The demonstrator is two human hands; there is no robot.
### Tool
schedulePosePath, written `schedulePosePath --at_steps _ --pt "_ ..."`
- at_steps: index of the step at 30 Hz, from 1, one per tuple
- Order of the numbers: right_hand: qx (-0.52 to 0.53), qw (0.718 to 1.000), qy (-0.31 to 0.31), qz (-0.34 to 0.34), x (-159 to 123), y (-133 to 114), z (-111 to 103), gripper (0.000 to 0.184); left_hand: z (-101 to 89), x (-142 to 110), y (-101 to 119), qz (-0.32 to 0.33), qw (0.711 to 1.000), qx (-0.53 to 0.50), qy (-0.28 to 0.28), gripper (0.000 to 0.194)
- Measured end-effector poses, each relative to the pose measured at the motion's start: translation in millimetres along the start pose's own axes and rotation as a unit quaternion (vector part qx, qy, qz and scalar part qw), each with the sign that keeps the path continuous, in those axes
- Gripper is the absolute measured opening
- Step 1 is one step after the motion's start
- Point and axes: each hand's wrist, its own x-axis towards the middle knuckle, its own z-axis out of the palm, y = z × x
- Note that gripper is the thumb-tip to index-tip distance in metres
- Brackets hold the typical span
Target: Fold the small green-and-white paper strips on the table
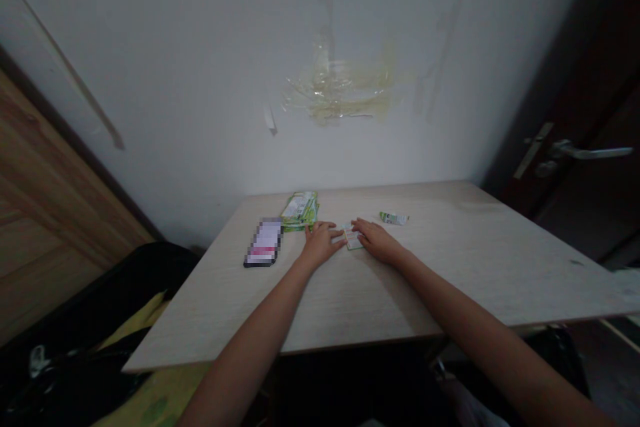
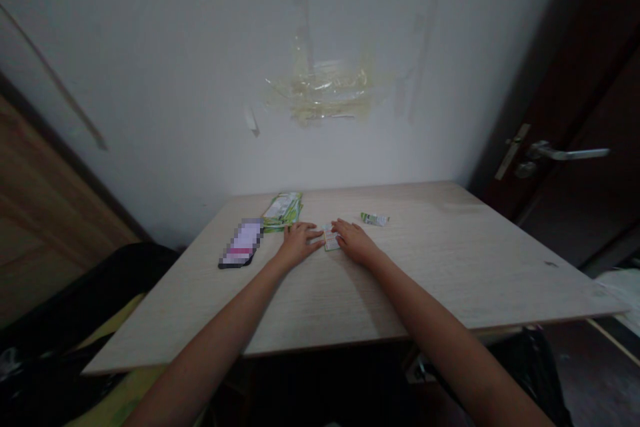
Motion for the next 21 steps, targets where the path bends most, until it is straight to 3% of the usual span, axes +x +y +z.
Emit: schedulePosePath --at_steps 21 --pt "-0.009 1.0 -0.004 -0.003 0.7 1.4 1.5 0.043 -0.2 0.6 0.0 0.0 1.0 0.0 -0.005 0.037"
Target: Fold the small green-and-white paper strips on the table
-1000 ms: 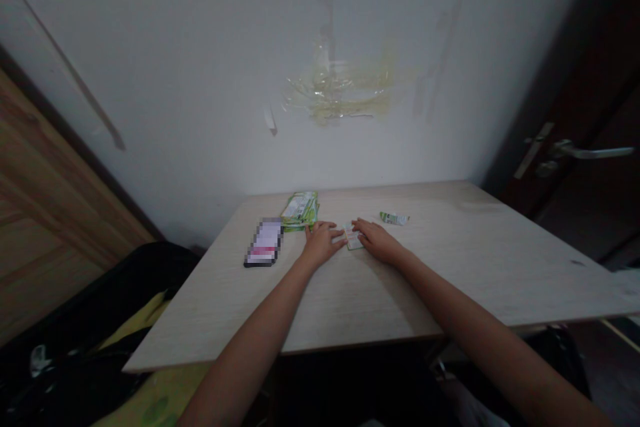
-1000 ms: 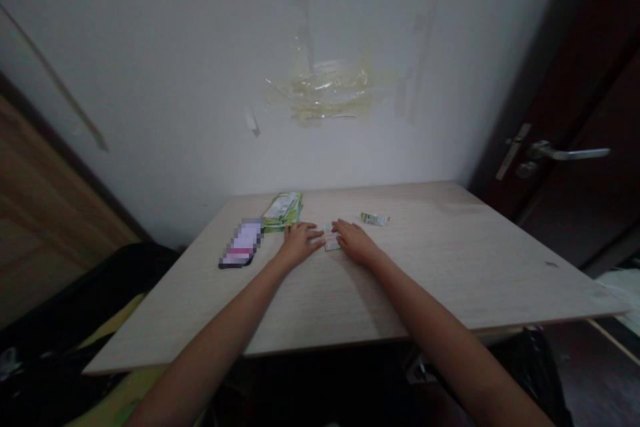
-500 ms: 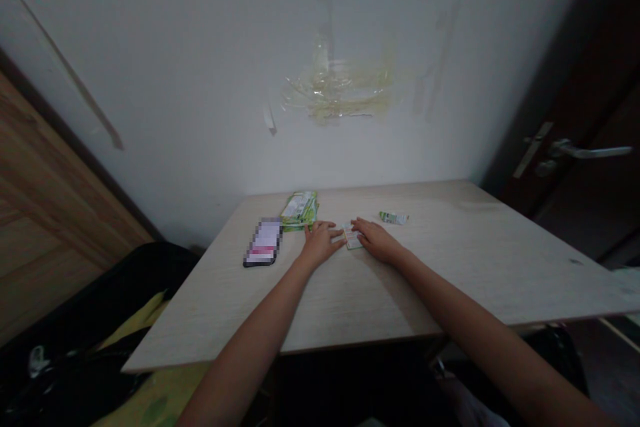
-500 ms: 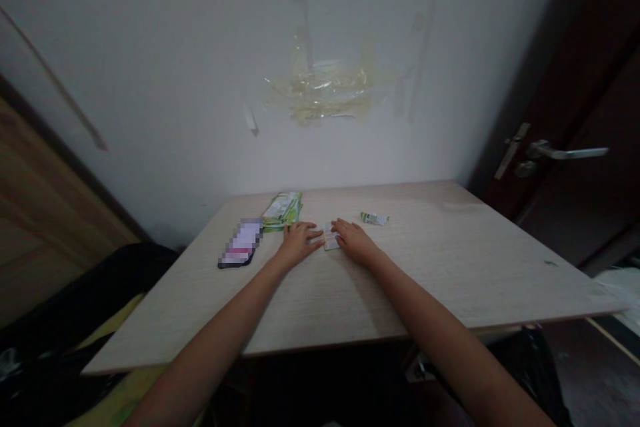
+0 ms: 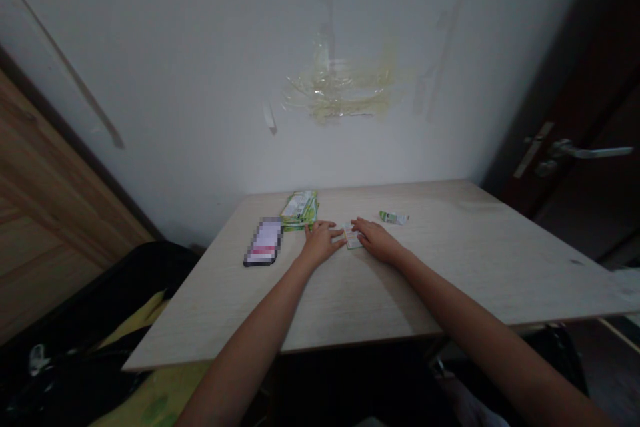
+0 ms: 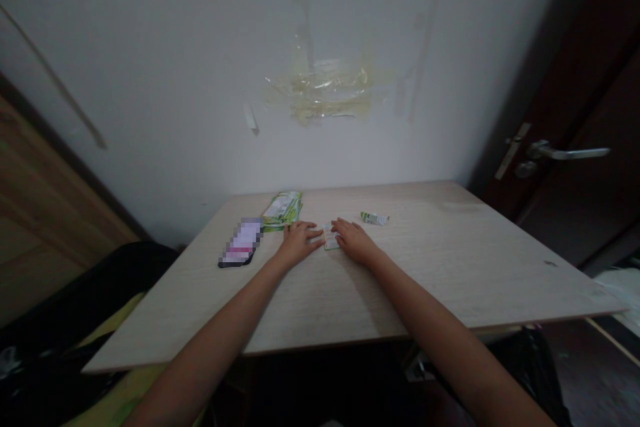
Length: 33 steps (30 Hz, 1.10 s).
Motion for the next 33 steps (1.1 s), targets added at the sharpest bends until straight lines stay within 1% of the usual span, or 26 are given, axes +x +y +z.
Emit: schedulePosePath --at_steps 9,14,19,23,26,33 --pt "-0.003 1.0 0.005 0.0 -0.1 1.8 3.2 0.043 -3.5 -1.0 5.2 -0.013 1.0 0.014 0.0 0.036" --pt "-0.013 1.0 0.003 0.004 0.2 0.3 3.2 0.043 -4.3 -0.6 5.6 -0.005 1.0 0.002 0.008 0.044" --pt "-0.022 1.0 0.002 0.001 -0.1 0.0 2.7 0.044 -2.6 -1.3 4.2 0.024 1.0 -0.008 -0.006 0.032" --pt "-0.021 1.0 0.002 0.004 -0.1 -0.4 2.5 0.045 -3.0 -1.1 3.8 0.033 0.999 0.005 -0.024 0.032" --pt "-0.024 1.0 -0.002 0.008 0.4 -0.8 2.3 0.046 -2.6 -0.7 2.5 0.036 0.999 0.016 -0.017 0.031" --pt "-0.034 0.999 -0.007 0.011 0.6 -1.5 2.4 0.047 -0.2 -1.1 1.0 0.018 0.999 0.041 -0.003 0.031"
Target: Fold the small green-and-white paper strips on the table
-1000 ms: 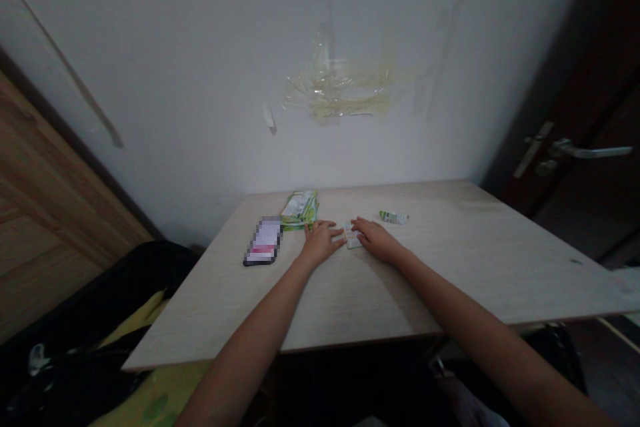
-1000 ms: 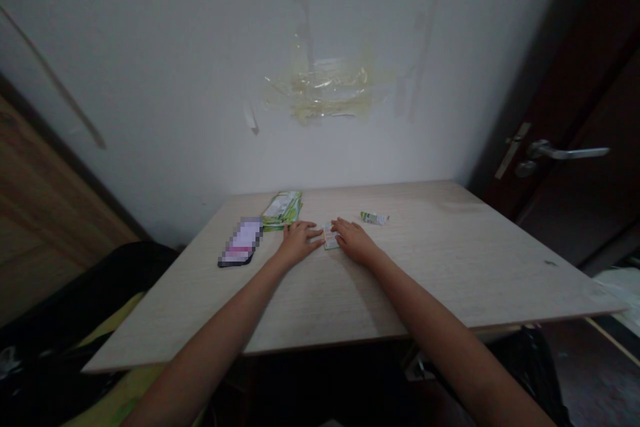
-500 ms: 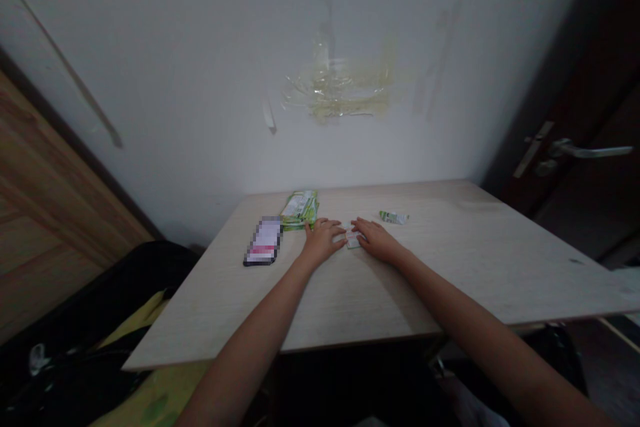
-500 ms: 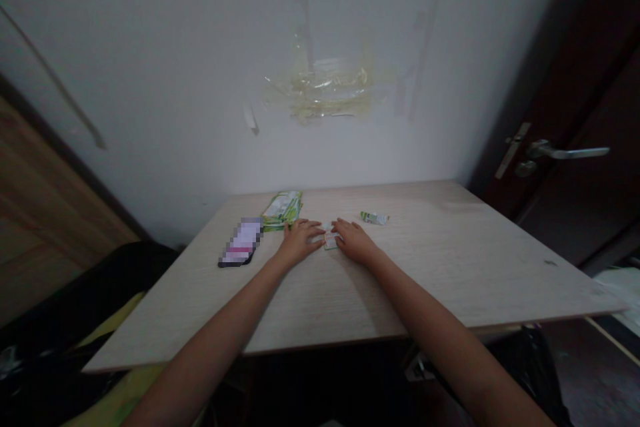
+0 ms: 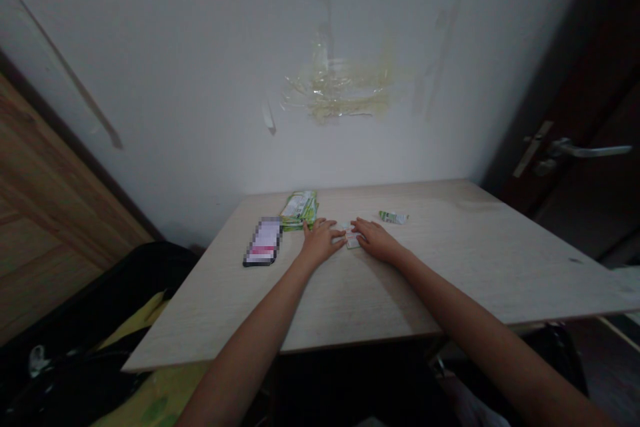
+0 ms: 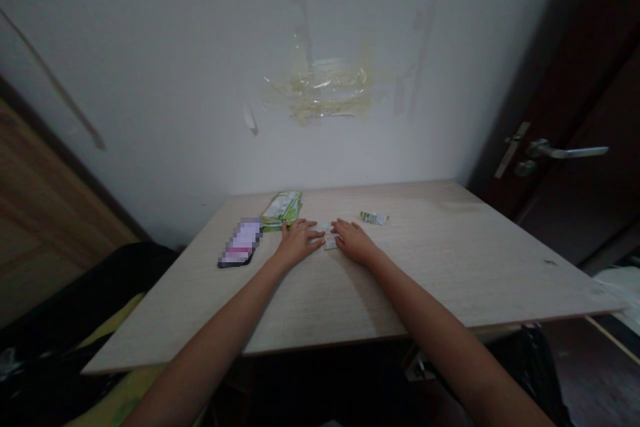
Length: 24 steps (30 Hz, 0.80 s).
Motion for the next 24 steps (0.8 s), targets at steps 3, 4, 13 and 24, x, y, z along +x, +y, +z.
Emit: schedulePosePath --at_steps 3,4,13,24 --pt "-0.006 1.0 0.002 0.003 -0.1 0.8 1.3 0.048 -1.5 -0.8 0.9 0.004 1.0 -0.001 0.0 0.031" --pt "-0.008 1.0 0.002 0.002 -0.1 1.2 1.7 0.048 -2.0 -1.1 1.1 0.004 1.0 -0.004 -0.001 0.031" --pt "-0.002 1.0 0.003 -0.003 0.2 5.0 6.0 0.046 -2.8 2.1 -0.6 0.03 0.998 -0.038 -0.026 0.035" --pt "0.076 0.996 0.038 0.0 3.6 5.1 0.0 0.043 -6.4 4.9 0.9 0.01 0.998 -0.055 -0.032 0.037"
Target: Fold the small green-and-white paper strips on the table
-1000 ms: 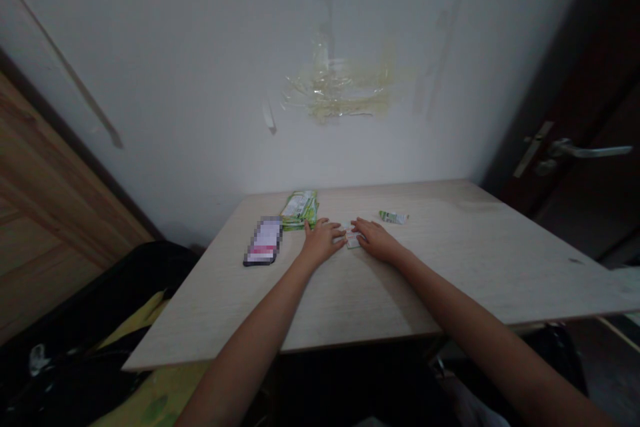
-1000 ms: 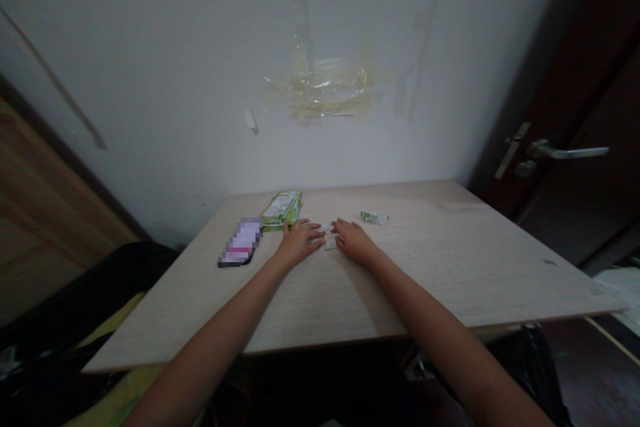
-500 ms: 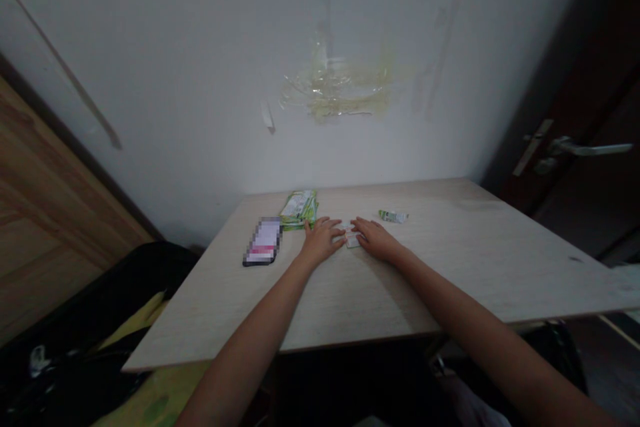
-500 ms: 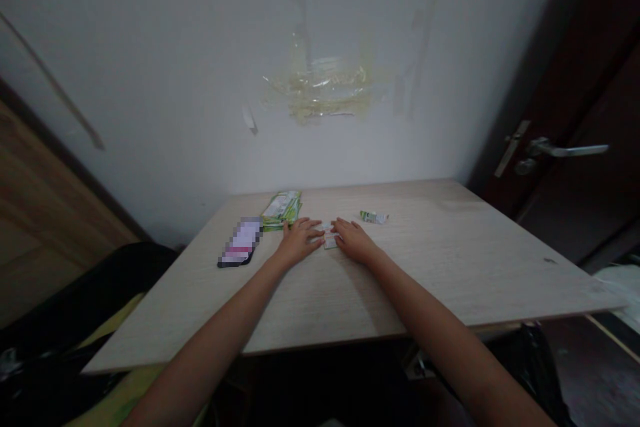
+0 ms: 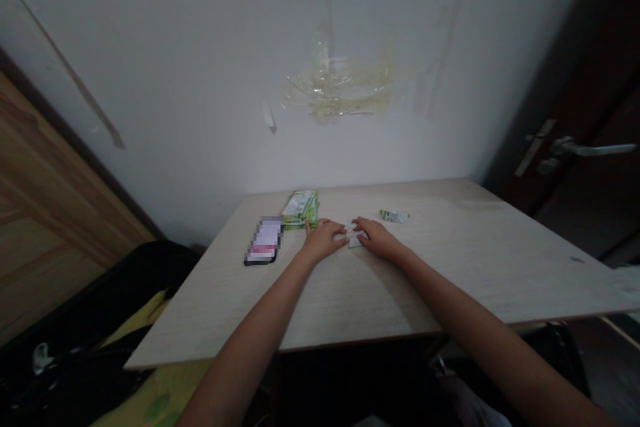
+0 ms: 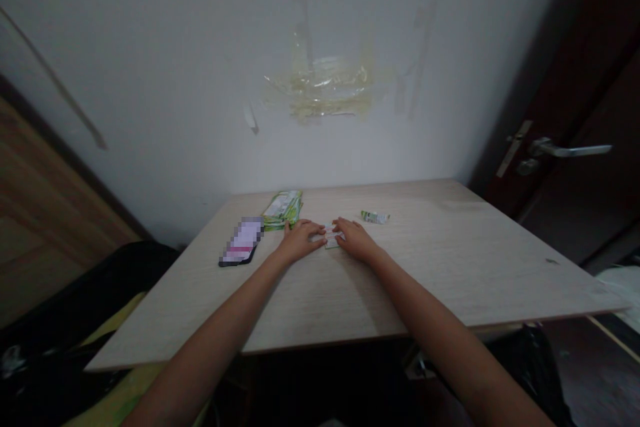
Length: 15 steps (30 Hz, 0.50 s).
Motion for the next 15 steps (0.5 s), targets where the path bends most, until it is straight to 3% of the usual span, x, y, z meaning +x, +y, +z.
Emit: schedulePosePath --at_steps 4,8,11,15 --pt "0.02 1.0 0.014 0.004 0 2 2 0.042 -3.2 -1 2 -0.003 1.0 0.005 -0.012 0.042" --pt "0.057 0.997 0.053 0.012 2 8 3 0.024 -2.7 -1 0 0.001 1.0 0.019 -0.014 0.045" --pt "0.086 0.991 0.087 0.045 3 12 1 0.013 -0.1 0 -3 0.0 1.0 0.013 -0.019 0.046" --pt "0.102 0.983 0.108 0.106 6 17 -2 0.016 2.1 2 -6 -0.006 1.0 0.01 -0.027 0.047"
